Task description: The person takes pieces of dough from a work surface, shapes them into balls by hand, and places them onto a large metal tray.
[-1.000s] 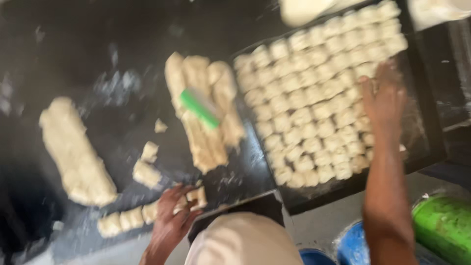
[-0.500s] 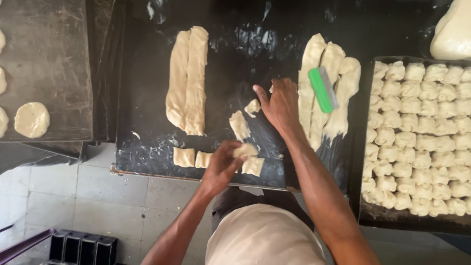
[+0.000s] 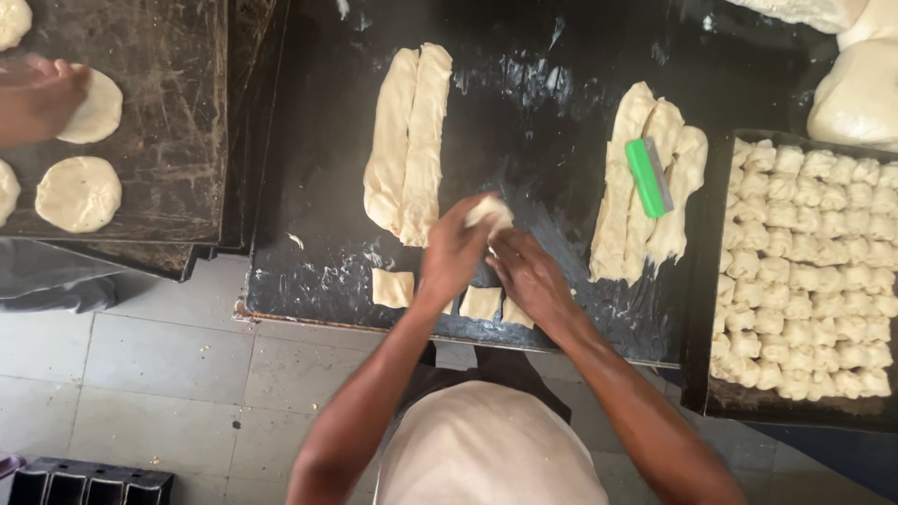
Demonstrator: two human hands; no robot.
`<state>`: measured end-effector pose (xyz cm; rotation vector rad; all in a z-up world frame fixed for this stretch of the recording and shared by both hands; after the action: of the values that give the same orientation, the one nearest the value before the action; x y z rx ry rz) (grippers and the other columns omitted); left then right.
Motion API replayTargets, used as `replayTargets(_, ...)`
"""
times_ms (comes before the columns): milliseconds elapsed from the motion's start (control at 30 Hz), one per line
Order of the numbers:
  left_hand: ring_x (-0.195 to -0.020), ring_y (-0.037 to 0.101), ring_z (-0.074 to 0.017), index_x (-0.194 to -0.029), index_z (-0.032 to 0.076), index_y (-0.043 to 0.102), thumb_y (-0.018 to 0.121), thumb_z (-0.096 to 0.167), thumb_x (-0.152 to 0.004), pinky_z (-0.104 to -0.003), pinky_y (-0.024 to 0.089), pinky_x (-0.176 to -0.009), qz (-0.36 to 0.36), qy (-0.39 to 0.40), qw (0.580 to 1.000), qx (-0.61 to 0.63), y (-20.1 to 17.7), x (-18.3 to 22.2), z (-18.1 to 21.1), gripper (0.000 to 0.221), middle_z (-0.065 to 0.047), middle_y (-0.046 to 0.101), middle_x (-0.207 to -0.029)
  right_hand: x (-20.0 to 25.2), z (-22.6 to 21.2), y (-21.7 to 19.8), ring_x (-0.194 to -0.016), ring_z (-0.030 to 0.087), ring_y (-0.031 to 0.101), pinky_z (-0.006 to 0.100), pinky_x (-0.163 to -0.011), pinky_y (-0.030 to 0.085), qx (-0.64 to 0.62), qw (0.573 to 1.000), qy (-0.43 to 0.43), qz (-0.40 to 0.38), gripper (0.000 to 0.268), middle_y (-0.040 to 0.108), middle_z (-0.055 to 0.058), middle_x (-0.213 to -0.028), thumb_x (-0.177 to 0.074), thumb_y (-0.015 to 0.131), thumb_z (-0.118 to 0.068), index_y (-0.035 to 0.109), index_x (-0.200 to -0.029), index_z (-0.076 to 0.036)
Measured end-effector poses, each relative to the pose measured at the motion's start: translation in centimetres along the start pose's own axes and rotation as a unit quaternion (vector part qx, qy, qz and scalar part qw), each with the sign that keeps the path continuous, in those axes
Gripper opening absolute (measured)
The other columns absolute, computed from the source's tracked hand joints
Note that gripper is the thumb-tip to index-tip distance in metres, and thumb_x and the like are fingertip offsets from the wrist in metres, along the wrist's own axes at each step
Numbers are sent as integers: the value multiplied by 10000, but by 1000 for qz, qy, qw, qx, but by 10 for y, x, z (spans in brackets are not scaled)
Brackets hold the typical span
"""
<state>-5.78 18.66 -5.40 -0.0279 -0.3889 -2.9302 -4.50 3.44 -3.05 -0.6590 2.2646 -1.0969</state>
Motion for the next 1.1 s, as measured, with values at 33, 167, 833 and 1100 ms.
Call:
replayTargets(33,-981,710,-163,-1346,7,640,670,178,-994,-309,575,-861,3,-12,998,-60,13,-10,-4,393,-134,732,-1087,0,5,8,-1078,359,645,438,-875,543,-19,1000,17,2,257,657,166,-1178,-849,718,11,674,-1102,25)
replayTargets(167,-712,734,-229,-1276,55,689,703,230,-950,-351,572,-690,-18,-57,973,-223,30,-27,-20,371,-168,734,-803,19,19,19,-1064,323,653,406,-873,551,-53,996,70,11,215,662,137,-1153,-886,683,69,689,-1089,0)
replayTargets(833,-1145,680,-261,-1547,-12,345,702,67,-904,-365,568,-953,-395,-207,887,-119,28,35,16,739,-202,658,-1332,62,-21,-82,-866,196,637,397,-764,565,-227,937,265,-20,205,685,95,-971,-862,810,-65,732,-1046,-19)
replayTargets(1100,-1172,663,-281,-1472,80,485,552,172,-1020,-413,586,-1004,-291,-409,852,148,13,37,-2,467,-181,642,-1324,70,-64,-65,-1215,314,594,398,-1000,551,49,993,36,105,356,613,115,-1238,-844,775,-55,687,-1183,-119)
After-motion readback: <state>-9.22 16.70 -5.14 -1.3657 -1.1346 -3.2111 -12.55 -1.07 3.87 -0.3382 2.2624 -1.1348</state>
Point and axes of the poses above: each hand's wrist, its own x-axis away from the middle knuckle, its own y-axis out of the palm, z = x × y, the point moved 2 cm from there along -x, towards the middle knuckle
